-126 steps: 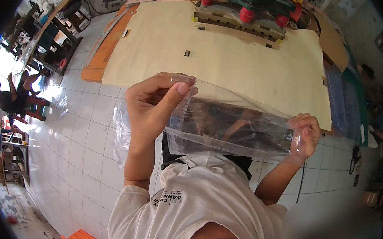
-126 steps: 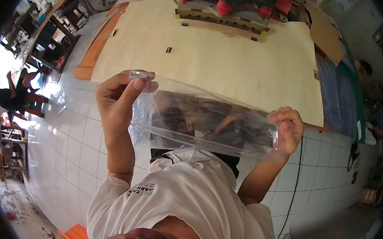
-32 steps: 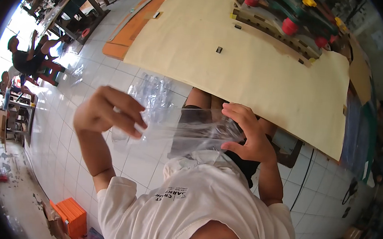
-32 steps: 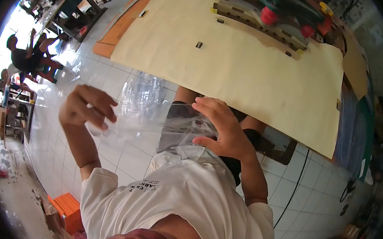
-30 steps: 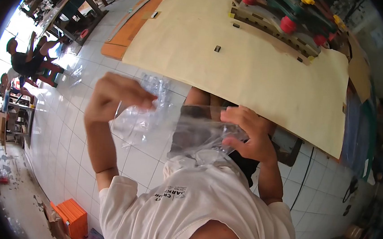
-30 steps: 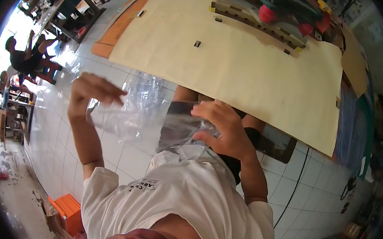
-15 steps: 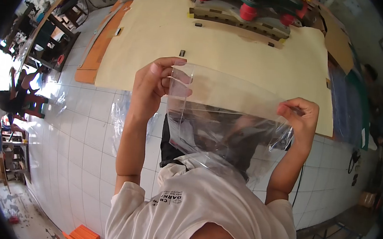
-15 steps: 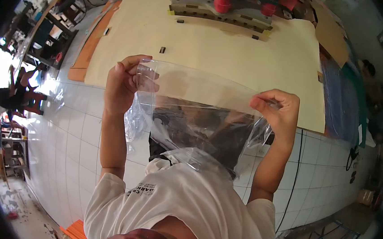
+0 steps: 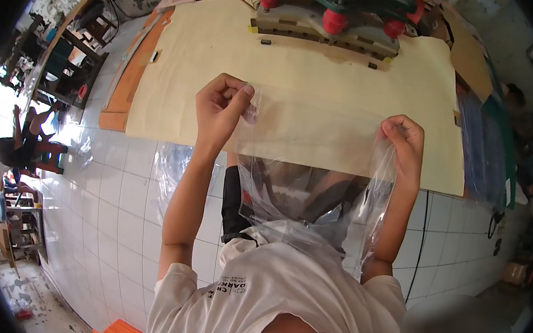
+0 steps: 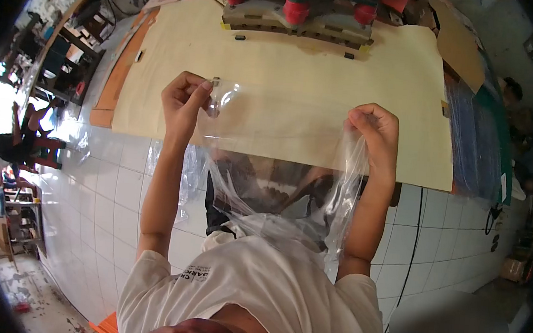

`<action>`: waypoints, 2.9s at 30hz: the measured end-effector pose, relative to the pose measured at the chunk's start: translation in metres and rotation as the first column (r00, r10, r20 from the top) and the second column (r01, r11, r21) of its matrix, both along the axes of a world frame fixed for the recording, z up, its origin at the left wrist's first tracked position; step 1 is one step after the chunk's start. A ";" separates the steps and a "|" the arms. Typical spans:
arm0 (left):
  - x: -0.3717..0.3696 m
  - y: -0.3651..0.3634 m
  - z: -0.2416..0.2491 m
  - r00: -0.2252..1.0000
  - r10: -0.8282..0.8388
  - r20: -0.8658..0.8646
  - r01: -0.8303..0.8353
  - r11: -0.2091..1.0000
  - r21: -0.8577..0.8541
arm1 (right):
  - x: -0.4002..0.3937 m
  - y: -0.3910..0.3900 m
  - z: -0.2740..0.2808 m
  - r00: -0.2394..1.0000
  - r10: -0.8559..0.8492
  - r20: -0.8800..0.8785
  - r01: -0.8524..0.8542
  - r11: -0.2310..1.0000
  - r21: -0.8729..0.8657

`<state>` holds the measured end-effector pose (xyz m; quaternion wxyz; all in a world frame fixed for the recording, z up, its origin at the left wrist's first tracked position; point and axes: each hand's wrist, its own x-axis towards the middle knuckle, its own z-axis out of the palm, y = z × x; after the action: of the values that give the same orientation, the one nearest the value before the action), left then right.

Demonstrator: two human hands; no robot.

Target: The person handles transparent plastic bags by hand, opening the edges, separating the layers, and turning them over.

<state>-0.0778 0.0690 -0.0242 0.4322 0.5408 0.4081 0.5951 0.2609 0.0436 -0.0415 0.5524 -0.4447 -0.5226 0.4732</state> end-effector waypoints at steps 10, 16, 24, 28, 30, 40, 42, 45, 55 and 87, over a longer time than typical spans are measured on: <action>-0.007 0.074 -0.044 0.915 -0.381 -0.135 0.380 0.924 -0.036 | 0.004 0.014 -0.018 0.962 -0.265 0.072 0.254 0.958 0.135; -0.002 0.065 -0.037 0.961 -0.258 -0.102 0.270 0.954 0.133 | -0.002 0.029 0.001 0.960 -0.227 0.162 0.221 0.974 0.053; -0.006 0.071 -0.042 0.976 -0.211 -0.058 0.218 0.957 0.190 | 0.000 0.064 -0.006 0.987 -0.114 0.113 0.112 0.993 0.026; -0.003 0.067 -0.041 0.978 -0.205 -0.030 0.207 0.963 0.173 | -0.002 0.067 -0.014 0.983 -0.123 0.133 0.117 0.992 0.053; -0.003 0.067 -0.040 0.980 -0.198 -0.022 0.199 0.962 0.186 | 0.000 0.068 -0.017 0.989 -0.100 0.112 0.100 0.995 0.003; -0.004 0.064 -0.039 0.975 -0.211 -0.067 0.221 0.941 0.257 | 0.004 0.075 -0.025 0.994 -0.057 0.095 0.059 0.998 -0.022; -0.004 0.062 -0.040 0.976 -0.216 -0.038 0.219 0.948 0.233 | 0.003 0.075 -0.025 0.995 -0.054 0.088 0.055 0.998 -0.016; -0.004 0.061 -0.039 0.973 -0.229 -0.023 0.229 0.956 0.181 | 0.001 0.073 -0.023 0.998 -0.060 0.035 0.062 0.996 -0.063; -0.003 0.061 -0.037 0.980 -0.199 0.001 0.197 0.971 0.135 | 0.007 0.067 -0.025 0.998 -0.018 -0.059 0.022 0.998 0.066; -0.004 0.074 -0.036 0.977 -0.207 0.051 0.210 0.976 -0.064 | 0.021 0.063 -0.001 0.890 0.444 0.102 -0.438 0.896 -0.070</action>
<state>-0.0819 0.1430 -0.0601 0.5197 0.5523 0.3598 0.5435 0.2821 0.1064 -0.0423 0.3892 -0.3536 -0.6300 0.5714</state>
